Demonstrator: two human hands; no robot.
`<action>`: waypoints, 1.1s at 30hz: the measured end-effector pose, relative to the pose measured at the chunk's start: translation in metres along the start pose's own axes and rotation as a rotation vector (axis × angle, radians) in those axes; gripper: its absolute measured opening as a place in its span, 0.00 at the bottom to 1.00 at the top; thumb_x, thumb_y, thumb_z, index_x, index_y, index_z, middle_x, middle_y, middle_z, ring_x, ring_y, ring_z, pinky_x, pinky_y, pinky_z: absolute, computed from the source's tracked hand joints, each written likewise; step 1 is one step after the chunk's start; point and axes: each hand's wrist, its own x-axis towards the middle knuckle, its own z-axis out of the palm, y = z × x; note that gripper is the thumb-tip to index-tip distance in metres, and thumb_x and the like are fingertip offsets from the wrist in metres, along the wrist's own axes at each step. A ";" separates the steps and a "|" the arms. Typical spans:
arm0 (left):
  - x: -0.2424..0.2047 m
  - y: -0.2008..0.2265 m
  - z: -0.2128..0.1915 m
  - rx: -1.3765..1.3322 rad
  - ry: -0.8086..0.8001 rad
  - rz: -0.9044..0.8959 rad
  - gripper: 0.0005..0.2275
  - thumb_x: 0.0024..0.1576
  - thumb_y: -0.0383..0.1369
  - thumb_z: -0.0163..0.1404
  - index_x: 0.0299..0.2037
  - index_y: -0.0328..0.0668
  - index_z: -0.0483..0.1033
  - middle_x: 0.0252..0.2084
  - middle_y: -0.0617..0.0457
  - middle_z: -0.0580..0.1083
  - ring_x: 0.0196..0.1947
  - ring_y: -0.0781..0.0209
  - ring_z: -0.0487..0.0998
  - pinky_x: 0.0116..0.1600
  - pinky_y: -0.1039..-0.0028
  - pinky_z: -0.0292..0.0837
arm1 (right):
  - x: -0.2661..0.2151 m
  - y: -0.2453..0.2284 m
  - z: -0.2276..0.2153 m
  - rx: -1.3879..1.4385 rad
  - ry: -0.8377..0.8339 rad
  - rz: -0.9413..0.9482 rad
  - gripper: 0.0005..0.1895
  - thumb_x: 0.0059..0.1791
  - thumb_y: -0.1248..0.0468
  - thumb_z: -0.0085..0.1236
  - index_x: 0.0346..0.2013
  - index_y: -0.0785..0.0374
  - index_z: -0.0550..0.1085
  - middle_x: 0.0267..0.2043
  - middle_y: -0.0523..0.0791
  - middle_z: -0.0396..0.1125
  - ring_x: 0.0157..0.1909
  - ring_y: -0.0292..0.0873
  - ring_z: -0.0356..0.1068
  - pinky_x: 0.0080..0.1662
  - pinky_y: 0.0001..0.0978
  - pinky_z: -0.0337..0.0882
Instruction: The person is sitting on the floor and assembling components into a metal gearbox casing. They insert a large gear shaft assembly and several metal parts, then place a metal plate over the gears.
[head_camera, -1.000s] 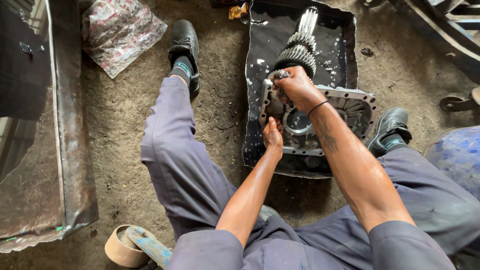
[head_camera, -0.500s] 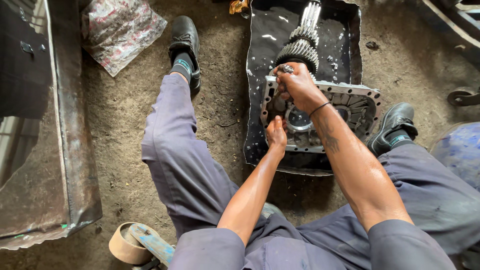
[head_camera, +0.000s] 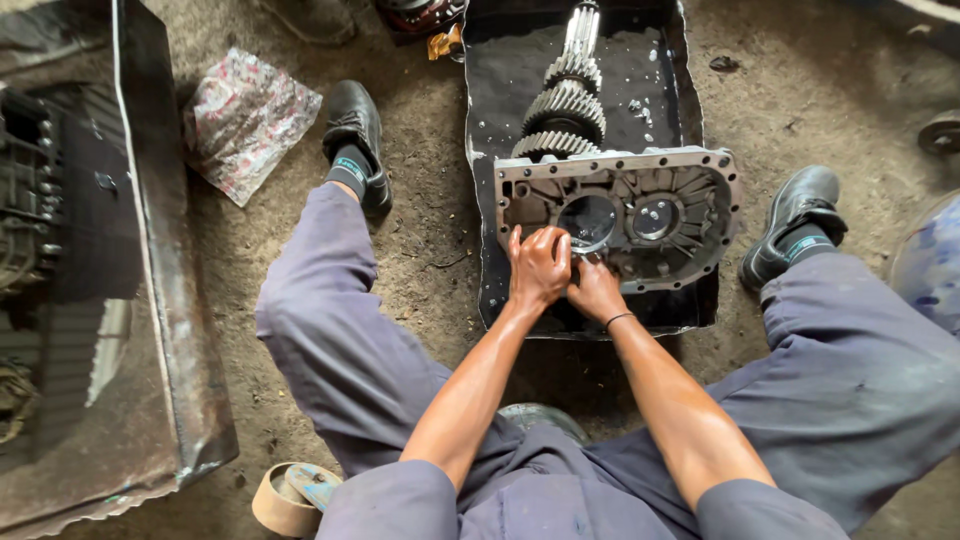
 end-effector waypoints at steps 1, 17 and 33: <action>0.005 0.002 -0.003 0.032 -0.024 0.051 0.10 0.62 0.36 0.47 0.38 0.39 0.78 0.36 0.46 0.80 0.42 0.45 0.81 0.71 0.38 0.50 | -0.004 -0.005 -0.001 -0.038 -0.015 0.029 0.21 0.40 0.61 0.57 0.47 0.67 0.75 0.45 0.60 0.72 0.49 0.65 0.71 0.52 0.55 0.70; 0.085 0.021 -0.017 0.306 -0.163 -0.123 0.14 0.58 0.42 0.50 0.36 0.38 0.81 0.40 0.41 0.80 0.43 0.42 0.81 0.66 0.36 0.51 | -0.002 -0.017 -0.004 -0.049 -0.060 0.185 0.21 0.42 0.59 0.57 0.49 0.60 0.75 0.43 0.59 0.73 0.48 0.63 0.72 0.53 0.55 0.71; 0.117 -0.022 -0.005 0.255 -0.435 -0.109 0.14 0.53 0.44 0.51 0.33 0.44 0.85 0.35 0.38 0.80 0.35 0.37 0.82 0.46 0.53 0.78 | -0.002 -0.030 -0.011 -0.116 0.030 0.159 0.19 0.40 0.58 0.61 0.45 0.56 0.77 0.46 0.52 0.72 0.50 0.58 0.71 0.55 0.57 0.66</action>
